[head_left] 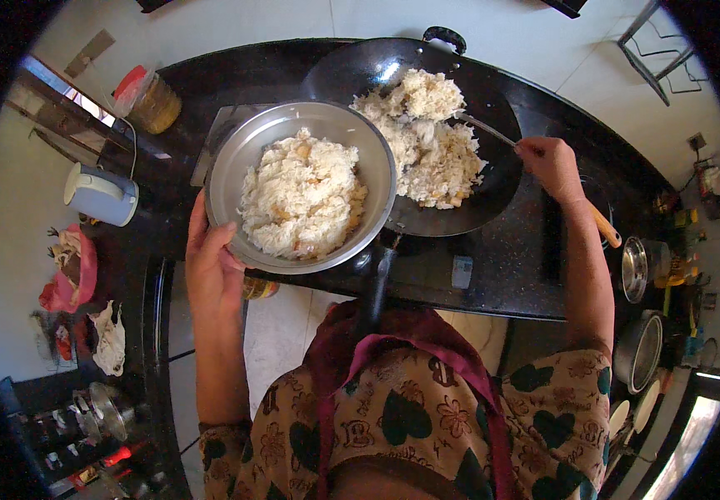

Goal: The person walks to the kitchen counter, opens a wok lid, and uses a spatula to scoop cooked rice from the wok into a metal bowl. The person repeats this process, transferring rice from the wok to the bowl until the wok is mostly empty.

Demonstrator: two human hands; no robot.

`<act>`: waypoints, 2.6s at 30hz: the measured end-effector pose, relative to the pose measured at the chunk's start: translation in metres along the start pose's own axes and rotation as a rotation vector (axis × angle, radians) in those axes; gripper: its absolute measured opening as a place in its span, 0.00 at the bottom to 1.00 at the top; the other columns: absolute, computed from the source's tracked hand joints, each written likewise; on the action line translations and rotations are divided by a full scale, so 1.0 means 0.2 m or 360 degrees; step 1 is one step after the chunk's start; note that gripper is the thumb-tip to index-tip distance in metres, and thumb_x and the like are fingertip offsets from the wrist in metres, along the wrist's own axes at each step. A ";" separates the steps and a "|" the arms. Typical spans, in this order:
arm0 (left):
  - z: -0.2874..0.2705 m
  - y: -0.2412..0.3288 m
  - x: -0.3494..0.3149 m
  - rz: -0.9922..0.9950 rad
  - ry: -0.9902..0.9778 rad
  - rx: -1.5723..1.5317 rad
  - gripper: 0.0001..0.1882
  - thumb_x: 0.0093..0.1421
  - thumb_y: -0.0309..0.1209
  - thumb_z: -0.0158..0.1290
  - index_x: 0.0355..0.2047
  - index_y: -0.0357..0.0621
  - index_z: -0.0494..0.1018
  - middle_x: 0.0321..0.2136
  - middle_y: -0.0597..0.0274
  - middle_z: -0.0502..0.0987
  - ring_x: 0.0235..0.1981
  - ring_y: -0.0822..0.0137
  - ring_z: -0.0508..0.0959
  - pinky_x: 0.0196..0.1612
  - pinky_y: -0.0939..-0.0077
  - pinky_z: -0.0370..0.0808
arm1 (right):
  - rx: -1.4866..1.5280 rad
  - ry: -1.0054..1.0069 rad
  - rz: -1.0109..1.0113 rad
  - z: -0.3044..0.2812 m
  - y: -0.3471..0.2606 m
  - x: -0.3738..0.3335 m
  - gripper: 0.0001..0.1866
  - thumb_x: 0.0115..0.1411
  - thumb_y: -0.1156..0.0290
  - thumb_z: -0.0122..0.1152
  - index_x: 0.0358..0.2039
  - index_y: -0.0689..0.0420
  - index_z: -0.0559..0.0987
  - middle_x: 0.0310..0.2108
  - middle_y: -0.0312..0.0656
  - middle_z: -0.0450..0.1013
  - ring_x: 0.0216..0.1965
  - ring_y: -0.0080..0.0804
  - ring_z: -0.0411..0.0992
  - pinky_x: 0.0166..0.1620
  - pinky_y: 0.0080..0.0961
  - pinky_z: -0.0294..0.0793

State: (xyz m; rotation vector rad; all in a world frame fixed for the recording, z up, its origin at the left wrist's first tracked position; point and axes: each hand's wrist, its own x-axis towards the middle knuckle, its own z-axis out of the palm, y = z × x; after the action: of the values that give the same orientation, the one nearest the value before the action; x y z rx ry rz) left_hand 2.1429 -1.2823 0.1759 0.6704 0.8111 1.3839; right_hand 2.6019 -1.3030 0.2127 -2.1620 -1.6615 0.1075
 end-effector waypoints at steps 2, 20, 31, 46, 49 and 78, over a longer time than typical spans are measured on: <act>0.01 0.01 0.00 -0.0014 -0.0011 0.0002 0.35 0.51 0.19 0.49 0.61 0.37 0.54 0.51 0.52 0.69 0.49 0.61 0.72 0.50 0.68 0.71 | -0.0044 0.0095 -0.0114 -0.06 -0.04 -0.03 0.11 0.53 0.66 0.60 0.35 0.56 0.81 0.24 0.47 0.76 0.27 0.40 0.77 0.33 0.30 0.74; 0.01 -0.02 0.03 -0.0041 -0.0164 -0.0106 0.34 0.51 0.18 0.49 0.61 0.42 0.56 0.37 0.58 0.75 0.26 0.70 0.77 0.20 0.75 0.74 | -0.0066 -0.0005 -0.0666 -0.36 -0.73 -0.28 0.06 0.50 0.76 0.62 0.31 0.61 0.80 0.26 0.42 0.76 0.24 0.32 0.73 0.29 0.24 0.70; 0.00 -0.06 0.02 -0.0032 -0.0070 -0.0225 0.34 0.50 0.18 0.49 0.60 0.43 0.57 0.37 0.59 0.75 0.27 0.71 0.77 0.18 0.76 0.74 | -0.0821 0.0542 -0.1413 -0.35 -0.87 -0.36 0.12 0.45 0.72 0.65 0.33 0.51 0.79 0.24 0.34 0.70 0.23 0.30 0.70 0.25 0.27 0.69; 0.02 -0.06 0.02 -0.0052 -0.0074 -0.0237 0.33 0.50 0.19 0.50 0.59 0.43 0.59 0.35 0.59 0.75 0.25 0.70 0.76 0.17 0.75 0.73 | -0.0182 0.0339 -0.0756 -0.14 -0.66 -0.34 0.09 0.53 0.73 0.62 0.35 0.59 0.78 0.23 0.37 0.71 0.25 0.30 0.71 0.32 0.22 0.70; 0.03 -0.05 0.01 -0.0050 -0.0064 -0.0234 0.34 0.50 0.19 0.50 0.59 0.43 0.58 0.35 0.59 0.75 0.25 0.70 0.76 0.17 0.75 0.72 | 0.0379 0.0010 -0.0412 -0.01 -0.54 -0.29 0.07 0.57 0.73 0.59 0.34 0.62 0.77 0.24 0.35 0.71 0.26 0.22 0.69 0.33 0.18 0.68; -0.03 0.03 -0.09 -0.0232 0.0109 0.0227 0.40 0.50 0.24 0.54 0.63 0.51 0.51 0.30 0.59 0.72 0.24 0.69 0.76 0.22 0.71 0.79 | 0.1029 -0.0862 -0.0348 0.19 -0.84 -0.11 0.06 0.62 0.71 0.54 0.31 0.60 0.72 0.23 0.28 0.64 0.26 0.14 0.59 0.29 0.14 0.60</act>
State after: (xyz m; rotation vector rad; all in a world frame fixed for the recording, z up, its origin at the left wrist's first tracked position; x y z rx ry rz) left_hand 2.1344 -1.2994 0.1787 0.6628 1.0014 1.2306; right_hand 2.4306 -1.2794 0.2353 -1.5193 -1.7837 1.0834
